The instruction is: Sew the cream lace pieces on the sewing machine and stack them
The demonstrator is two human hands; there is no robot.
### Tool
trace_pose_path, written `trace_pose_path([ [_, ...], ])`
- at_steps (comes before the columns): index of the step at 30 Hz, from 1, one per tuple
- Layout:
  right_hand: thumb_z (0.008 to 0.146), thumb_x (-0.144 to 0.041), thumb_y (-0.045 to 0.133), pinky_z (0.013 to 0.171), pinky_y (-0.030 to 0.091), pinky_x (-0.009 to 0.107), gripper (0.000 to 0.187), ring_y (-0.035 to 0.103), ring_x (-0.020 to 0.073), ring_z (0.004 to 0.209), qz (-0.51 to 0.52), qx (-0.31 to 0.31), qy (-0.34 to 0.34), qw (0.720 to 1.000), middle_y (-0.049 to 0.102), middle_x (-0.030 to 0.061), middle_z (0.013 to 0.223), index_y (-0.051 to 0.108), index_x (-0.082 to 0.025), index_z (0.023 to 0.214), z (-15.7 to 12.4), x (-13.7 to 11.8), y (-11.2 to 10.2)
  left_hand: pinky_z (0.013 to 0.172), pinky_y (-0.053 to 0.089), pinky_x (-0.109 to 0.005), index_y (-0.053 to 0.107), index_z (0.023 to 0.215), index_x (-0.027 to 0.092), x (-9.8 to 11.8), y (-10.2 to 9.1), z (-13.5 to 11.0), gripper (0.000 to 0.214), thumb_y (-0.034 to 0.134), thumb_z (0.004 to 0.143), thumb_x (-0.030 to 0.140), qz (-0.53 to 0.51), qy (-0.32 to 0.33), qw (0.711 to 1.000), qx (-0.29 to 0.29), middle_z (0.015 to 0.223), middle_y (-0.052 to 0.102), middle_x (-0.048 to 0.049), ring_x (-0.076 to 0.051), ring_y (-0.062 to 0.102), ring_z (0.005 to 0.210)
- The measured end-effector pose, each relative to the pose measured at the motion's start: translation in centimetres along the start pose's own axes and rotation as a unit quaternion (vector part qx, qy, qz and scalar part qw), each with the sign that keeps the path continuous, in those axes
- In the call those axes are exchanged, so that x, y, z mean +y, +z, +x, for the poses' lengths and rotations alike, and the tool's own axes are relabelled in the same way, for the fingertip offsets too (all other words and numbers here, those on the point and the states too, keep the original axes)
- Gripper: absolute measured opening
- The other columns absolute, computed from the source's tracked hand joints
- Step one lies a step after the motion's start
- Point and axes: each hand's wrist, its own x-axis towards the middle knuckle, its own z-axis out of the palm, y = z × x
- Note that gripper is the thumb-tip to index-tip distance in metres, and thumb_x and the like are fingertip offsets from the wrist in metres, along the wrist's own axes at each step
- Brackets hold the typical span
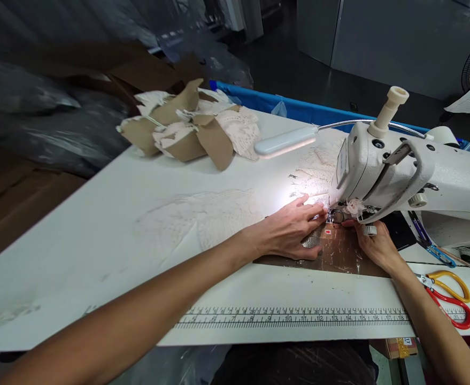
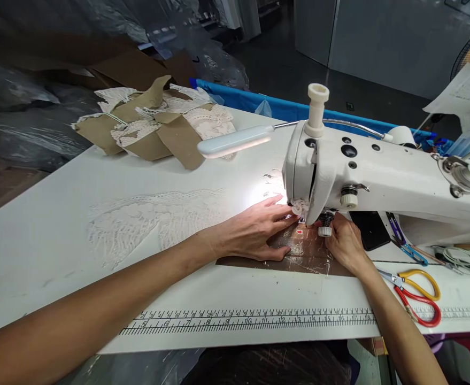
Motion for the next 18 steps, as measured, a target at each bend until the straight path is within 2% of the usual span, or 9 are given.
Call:
trace_pose_path([
  [3, 0.1, -0.042, 0.03, 0.074, 0.052, 0.036, 0.044, 0.066, 0.0245, 0.083, 0.05, -0.001, 0.027, 0.998, 0.067, 0.0083, 0.078, 0.064, -0.02, 0.082, -0.2, -0.2, 0.7, 0.09, 0.046, -0.044, 0.064, 0.101, 0.013, 0.1, 0.0, 0.0, 0.039, 0.053, 0.083, 0.045, -0.002, -0.002, 1.0, 0.006, 0.095, 0.064, -0.011, -0.025, 0.059, 0.089],
  [6, 0.099, -0.05, 0.035, 0.085, 0.052, 0.041, 0.044, 0.065, 0.0269, 0.097, 0.064, -0.005, -0.009, 0.998, 0.069, 0.0112, 0.1, 0.067, -0.02, 0.101, -0.7, -0.7, 0.6, 0.088, 0.047, -0.044, 0.064, 0.102, 0.011, 0.1, 0.0, 0.1, 0.04, 0.05, 0.086, 0.045, 0.0, -0.009, 1.0, -0.001, 0.096, 0.064, -0.0125, -0.025, 0.059, 0.089],
  [8, 0.098, -0.05, 0.039, 0.092, 0.05, 0.044, 0.042, 0.063, 0.0279, 0.103, 0.061, 0.002, -0.019, 0.998, 0.069, 0.0116, 0.107, 0.066, -0.021, 0.108, -1.1, -0.9, 0.6, 0.089, 0.047, -0.044, 0.063, 0.106, 0.009, 0.1, 0.1, 0.1, 0.043, 0.048, 0.088, 0.045, 0.002, -0.018, 1.0, -0.009, 0.099, 0.065, -0.014, -0.025, 0.059, 0.089],
  [12, 0.099, -0.041, 0.037, 0.094, 0.05, 0.047, 0.038, 0.064, 0.0278, 0.103, 0.074, 0.02, -0.009, 0.997, 0.069, 0.0105, 0.105, 0.069, -0.022, 0.104, -1.4, -0.5, 1.0, 0.092, 0.045, -0.045, 0.061, 0.114, 0.009, -0.1, 0.3, 0.1, 0.047, 0.045, 0.09, 0.047, -0.001, -0.033, 0.999, -0.011, 0.106, 0.065, -0.0153, -0.026, 0.06, 0.092],
  [14, 0.097, -0.038, 0.04, 0.094, 0.051, 0.046, 0.034, 0.064, 0.0277, 0.104, 0.074, 0.021, -0.012, 0.997, 0.069, 0.0101, 0.105, 0.069, -0.023, 0.107, -1.4, -0.2, 1.2, 0.091, 0.045, -0.044, 0.06, 0.116, 0.007, -0.1, 0.2, 0.1, 0.049, 0.044, 0.091, 0.046, -0.006, -0.036, 0.999, -0.015, 0.109, 0.064, -0.0171, -0.028, 0.059, 0.096],
  [18, 0.094, -0.037, 0.046, 0.094, 0.051, 0.046, 0.031, 0.064, 0.0281, 0.104, 0.056, 0.023, -0.016, 0.998, 0.069, 0.0101, 0.103, 0.069, -0.023, 0.108, -1.4, 0.1, 1.5, 0.097, 0.04, -0.045, 0.056, 0.122, 0.005, -0.1, -0.3, 0.2, 0.052, 0.044, 0.091, 0.046, -0.013, -0.061, 0.997, -0.048, 0.118, 0.061, -0.02, -0.03, 0.057, 0.104],
])
